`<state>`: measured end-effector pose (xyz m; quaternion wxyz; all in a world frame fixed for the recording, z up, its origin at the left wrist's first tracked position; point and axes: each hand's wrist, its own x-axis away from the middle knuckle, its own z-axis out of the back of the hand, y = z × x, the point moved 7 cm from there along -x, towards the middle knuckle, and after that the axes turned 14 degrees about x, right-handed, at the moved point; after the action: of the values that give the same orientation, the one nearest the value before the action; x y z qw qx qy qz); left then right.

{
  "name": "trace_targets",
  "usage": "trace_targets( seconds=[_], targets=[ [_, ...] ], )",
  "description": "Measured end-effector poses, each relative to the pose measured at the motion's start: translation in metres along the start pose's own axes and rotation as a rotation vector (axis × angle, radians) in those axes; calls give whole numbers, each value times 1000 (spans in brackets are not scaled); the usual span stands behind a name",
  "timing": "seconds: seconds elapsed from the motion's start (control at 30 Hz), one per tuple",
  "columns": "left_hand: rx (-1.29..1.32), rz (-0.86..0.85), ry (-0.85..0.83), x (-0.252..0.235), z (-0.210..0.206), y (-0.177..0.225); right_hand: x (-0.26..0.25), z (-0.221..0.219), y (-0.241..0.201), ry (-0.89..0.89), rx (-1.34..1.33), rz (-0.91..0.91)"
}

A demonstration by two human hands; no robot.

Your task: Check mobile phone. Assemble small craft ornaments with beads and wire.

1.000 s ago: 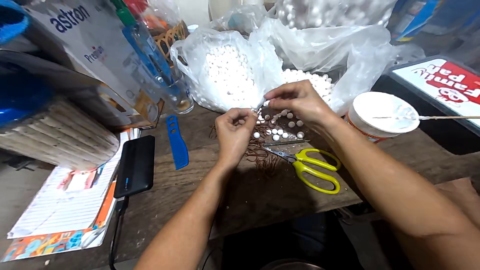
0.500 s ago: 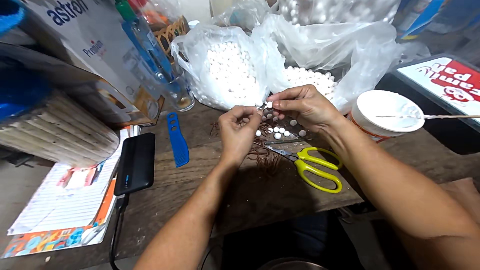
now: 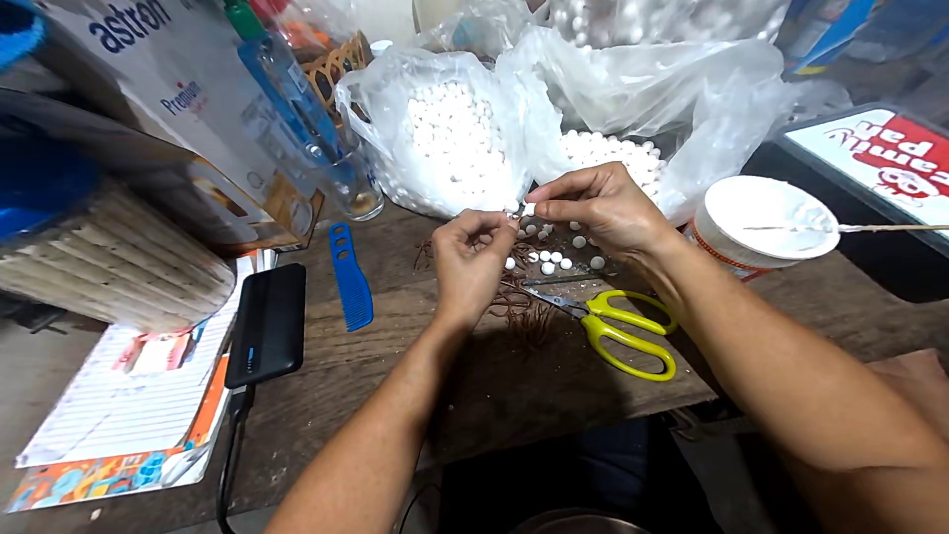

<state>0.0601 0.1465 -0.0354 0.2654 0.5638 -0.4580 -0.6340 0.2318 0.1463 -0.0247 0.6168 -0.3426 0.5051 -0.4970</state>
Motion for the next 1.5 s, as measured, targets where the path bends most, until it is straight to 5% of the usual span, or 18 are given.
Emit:
trace_targets(
  seconds=[1.5],
  targets=[
    [32,-67,-23,3,-4,6,7,-9,-19,-38,175,166]
  ],
)
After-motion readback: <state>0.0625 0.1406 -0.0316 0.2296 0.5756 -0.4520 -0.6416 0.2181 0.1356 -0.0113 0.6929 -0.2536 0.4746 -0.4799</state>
